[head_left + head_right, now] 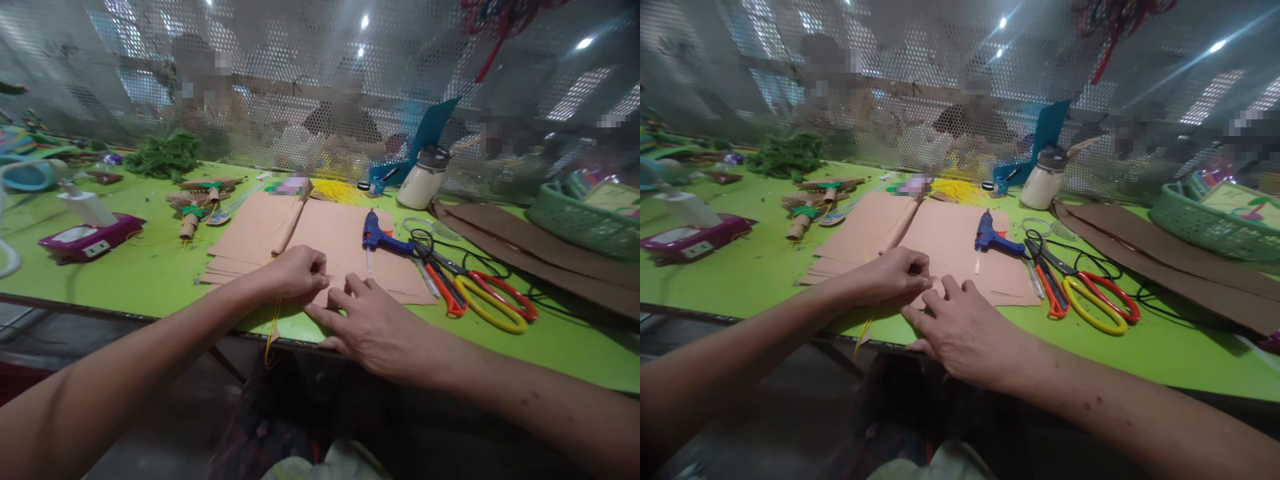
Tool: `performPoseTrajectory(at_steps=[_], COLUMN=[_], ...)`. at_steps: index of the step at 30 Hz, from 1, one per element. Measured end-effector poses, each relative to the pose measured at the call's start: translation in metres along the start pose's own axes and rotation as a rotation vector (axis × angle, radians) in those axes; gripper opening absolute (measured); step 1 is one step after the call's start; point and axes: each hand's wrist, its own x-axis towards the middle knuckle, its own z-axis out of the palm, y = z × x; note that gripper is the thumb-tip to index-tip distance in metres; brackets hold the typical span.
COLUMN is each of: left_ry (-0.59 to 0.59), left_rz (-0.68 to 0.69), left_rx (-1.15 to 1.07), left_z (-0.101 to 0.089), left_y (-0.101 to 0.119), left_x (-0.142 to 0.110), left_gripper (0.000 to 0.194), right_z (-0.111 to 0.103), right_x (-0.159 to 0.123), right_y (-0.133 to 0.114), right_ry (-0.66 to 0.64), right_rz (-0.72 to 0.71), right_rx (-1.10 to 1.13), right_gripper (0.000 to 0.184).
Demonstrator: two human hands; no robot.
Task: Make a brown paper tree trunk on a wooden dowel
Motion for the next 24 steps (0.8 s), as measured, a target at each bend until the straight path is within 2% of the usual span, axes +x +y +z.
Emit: performPoseTrajectory(at_steps=[10,17,24], left_ry=[-0.008,0.007,0.027], left_rz=[0.0,0.001,0.033], left_rx=[0.003,0.01,0.042], left_z=[0.001,0.001,0.003], left_y=[-0.003,-0.003,-0.007], left_x=[0.002,0.001,0.003], left_gripper=[0.007,0.01,0.013], right_z=[-0.002,0.007,0.017], right_x=[0.003,0.003,-0.005], right_y=[-0.001,-0.011,-0.011], right_ry=[-0.027,0.057,0.138], right_rz=[0.068,0.111,0.088], right_rx=[0.106,0.215,0.257], right_gripper=[0.038,0.038,0.048])
